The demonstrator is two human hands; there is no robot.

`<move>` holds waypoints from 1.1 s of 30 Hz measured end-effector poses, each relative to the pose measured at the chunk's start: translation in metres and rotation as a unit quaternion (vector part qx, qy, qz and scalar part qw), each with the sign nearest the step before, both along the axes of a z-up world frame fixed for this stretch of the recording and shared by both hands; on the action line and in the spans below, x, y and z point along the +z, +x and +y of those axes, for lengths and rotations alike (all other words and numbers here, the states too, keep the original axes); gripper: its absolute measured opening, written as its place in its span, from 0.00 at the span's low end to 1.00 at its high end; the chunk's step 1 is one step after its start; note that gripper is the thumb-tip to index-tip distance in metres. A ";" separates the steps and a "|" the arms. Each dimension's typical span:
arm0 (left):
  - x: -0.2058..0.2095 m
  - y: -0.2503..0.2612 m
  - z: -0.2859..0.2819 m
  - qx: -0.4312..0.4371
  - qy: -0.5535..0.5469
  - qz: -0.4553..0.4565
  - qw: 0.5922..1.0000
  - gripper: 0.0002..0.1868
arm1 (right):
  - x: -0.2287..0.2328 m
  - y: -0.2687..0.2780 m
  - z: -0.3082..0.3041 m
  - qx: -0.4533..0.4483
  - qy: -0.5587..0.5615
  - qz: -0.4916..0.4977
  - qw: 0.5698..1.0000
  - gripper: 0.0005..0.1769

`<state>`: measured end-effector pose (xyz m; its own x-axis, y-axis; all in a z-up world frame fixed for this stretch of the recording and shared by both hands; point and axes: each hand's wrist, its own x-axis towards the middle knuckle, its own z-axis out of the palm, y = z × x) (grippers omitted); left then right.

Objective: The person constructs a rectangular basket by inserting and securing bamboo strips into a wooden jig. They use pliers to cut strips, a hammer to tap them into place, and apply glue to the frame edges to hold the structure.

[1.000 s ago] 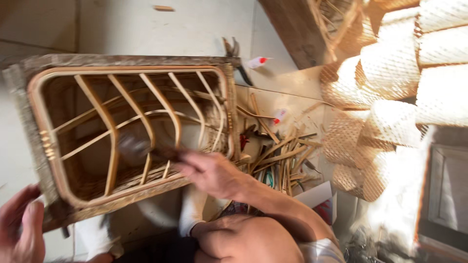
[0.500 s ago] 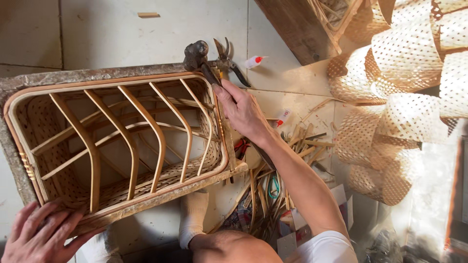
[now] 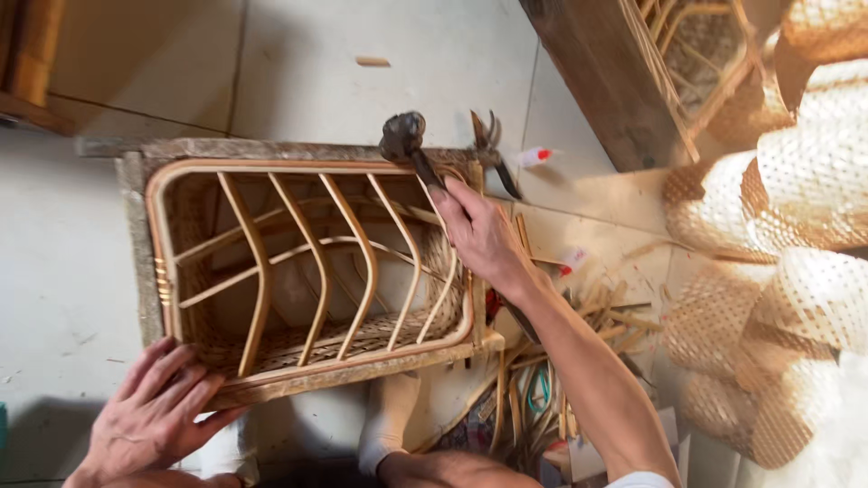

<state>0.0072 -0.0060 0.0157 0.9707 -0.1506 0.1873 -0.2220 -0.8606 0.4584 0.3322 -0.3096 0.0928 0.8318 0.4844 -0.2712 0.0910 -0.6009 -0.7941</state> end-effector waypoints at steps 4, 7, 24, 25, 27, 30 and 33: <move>0.013 -0.003 -0.003 -0.012 -0.006 0.004 1.000 0.25 | 0.005 -0.013 0.025 0.096 -0.039 -0.024 0.994 0.20; 0.015 0.007 0.001 -0.015 -0.003 0.001 1.000 0.25 | 0.008 -0.011 0.052 0.111 -0.093 0.028 0.989 0.19; 0.016 -0.004 0.001 -0.016 -0.013 -0.003 1.000 0.24 | -0.006 -0.029 -0.005 0.084 -0.041 -0.044 0.995 0.19; 0.012 -0.005 0.002 -0.019 -0.003 0.000 1.000 0.25 | -0.006 -0.027 -0.006 0.075 -0.045 -0.044 0.995 0.19; 0.006 -0.004 0.003 -0.019 0.011 -0.002 1.000 0.27 | -0.004 -0.017 -0.011 0.054 -0.053 -0.054 0.996 0.19; -0.004 -0.013 0.008 -0.026 0.010 0.014 1.000 0.29 | 0.001 -0.020 -0.040 -0.018 -0.025 -0.043 0.999 0.18; -0.025 -0.021 0.011 -0.025 0.034 0.035 0.999 0.27 | 0.008 -0.040 -0.080 -0.154 -0.055 0.050 0.985 0.16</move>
